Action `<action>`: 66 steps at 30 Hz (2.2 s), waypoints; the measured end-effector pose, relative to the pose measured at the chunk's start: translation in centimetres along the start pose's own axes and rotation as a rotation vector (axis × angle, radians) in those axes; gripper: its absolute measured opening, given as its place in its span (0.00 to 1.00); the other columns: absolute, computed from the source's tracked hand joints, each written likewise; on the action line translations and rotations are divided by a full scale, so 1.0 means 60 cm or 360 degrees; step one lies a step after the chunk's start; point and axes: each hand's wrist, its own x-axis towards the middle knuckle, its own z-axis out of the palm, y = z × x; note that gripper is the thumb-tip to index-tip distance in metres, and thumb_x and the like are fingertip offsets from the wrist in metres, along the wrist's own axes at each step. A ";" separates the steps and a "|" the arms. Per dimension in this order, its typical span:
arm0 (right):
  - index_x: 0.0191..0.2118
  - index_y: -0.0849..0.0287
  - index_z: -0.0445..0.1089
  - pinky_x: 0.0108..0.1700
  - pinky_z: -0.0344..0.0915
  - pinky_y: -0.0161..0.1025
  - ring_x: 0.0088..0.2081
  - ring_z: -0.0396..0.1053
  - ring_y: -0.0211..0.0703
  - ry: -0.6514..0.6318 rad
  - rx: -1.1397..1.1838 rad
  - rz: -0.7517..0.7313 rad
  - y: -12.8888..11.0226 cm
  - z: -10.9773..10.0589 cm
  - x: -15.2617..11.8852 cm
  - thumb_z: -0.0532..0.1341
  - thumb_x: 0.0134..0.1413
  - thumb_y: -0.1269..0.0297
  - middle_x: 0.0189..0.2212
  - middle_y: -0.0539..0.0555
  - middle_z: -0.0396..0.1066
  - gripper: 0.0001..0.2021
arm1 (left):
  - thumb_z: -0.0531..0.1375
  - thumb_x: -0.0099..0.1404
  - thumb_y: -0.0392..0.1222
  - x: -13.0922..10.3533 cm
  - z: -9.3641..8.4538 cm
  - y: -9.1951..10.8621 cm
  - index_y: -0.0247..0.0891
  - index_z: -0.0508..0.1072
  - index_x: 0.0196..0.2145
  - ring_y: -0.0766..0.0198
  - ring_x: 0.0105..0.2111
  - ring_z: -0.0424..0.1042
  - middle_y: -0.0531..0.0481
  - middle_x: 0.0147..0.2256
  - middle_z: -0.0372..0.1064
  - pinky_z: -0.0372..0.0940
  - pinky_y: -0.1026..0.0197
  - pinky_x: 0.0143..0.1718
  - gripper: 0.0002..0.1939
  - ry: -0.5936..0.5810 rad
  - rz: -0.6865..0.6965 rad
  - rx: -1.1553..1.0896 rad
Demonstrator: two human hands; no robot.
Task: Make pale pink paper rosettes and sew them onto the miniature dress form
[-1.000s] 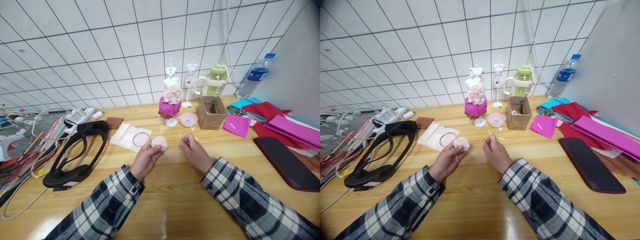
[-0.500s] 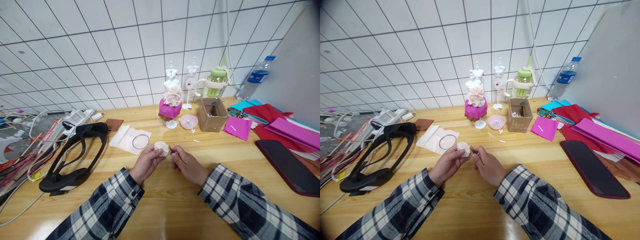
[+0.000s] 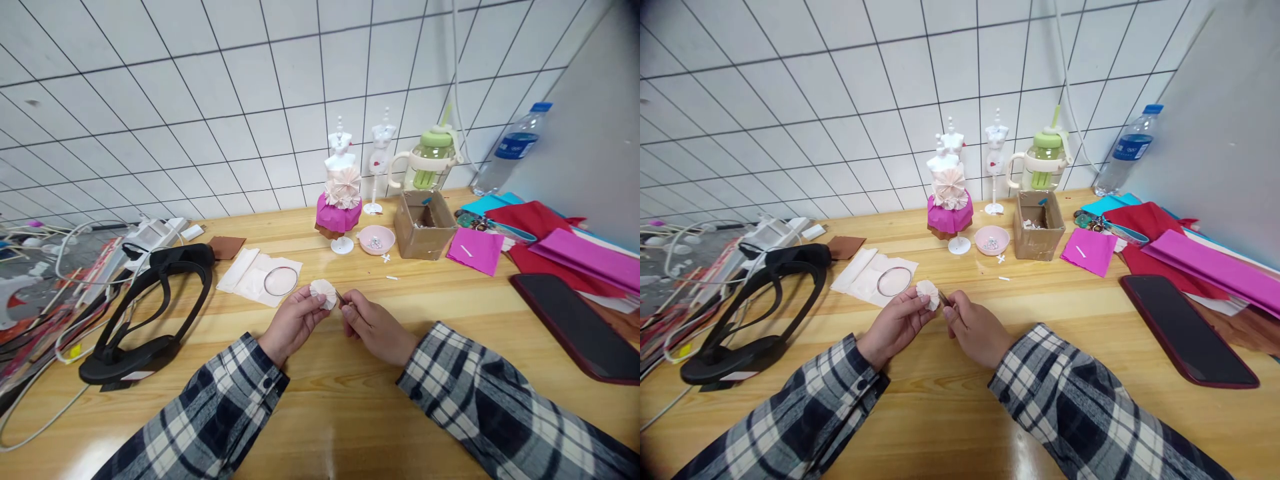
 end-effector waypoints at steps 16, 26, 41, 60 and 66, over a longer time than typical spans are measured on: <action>0.44 0.57 0.57 0.34 0.59 0.35 0.29 0.66 0.37 0.0001 -0.0034 -0.0003 -0.003 0.001 -0.002 0.45 0.67 0.56 0.26 0.47 0.68 0.11 | 0.66 0.56 0.34 -0.001 0.003 0.000 0.33 0.75 0.37 0.66 0.37 0.74 0.48 0.37 0.75 0.68 0.67 0.39 0.09 0.0013 -0.0006 0.0060; 0.43 0.56 0.58 0.33 0.58 0.37 0.27 0.64 0.39 0.0032 -0.0091 -0.0012 -0.008 -0.001 -0.003 0.45 0.66 0.57 0.23 0.45 0.63 0.10 | 0.67 0.56 0.35 0.000 0.004 -0.002 0.34 0.75 0.37 0.67 0.36 0.73 0.49 0.36 0.75 0.68 0.67 0.39 0.09 0.0014 0.0012 0.0037; 0.44 0.56 0.58 0.35 0.59 0.37 0.32 0.66 0.41 0.0091 -0.0164 0.0020 -0.014 0.003 -0.004 0.45 0.66 0.59 0.31 0.51 0.68 0.10 | 0.67 0.55 0.34 -0.002 0.011 -0.001 0.34 0.74 0.35 0.68 0.34 0.74 0.50 0.35 0.75 0.68 0.67 0.38 0.09 0.0049 0.0019 0.0065; 0.40 0.56 0.57 0.34 0.57 0.36 0.30 0.64 0.39 0.0080 -0.0214 0.0022 -0.011 0.004 -0.002 0.46 0.66 0.59 0.31 0.50 0.66 0.08 | 0.66 0.57 0.34 0.001 0.006 -0.005 0.33 0.73 0.38 0.68 0.36 0.74 0.49 0.36 0.75 0.69 0.68 0.39 0.10 0.0000 0.0036 0.0080; 0.42 0.57 0.58 0.36 0.58 0.38 0.32 0.65 0.42 0.0076 -0.0217 -0.0004 -0.010 0.003 -0.001 0.45 0.66 0.60 0.32 0.51 0.67 0.09 | 0.66 0.56 0.34 0.001 0.005 -0.005 0.34 0.73 0.39 0.67 0.36 0.74 0.49 0.37 0.75 0.69 0.67 0.39 0.11 0.0013 0.0032 0.0075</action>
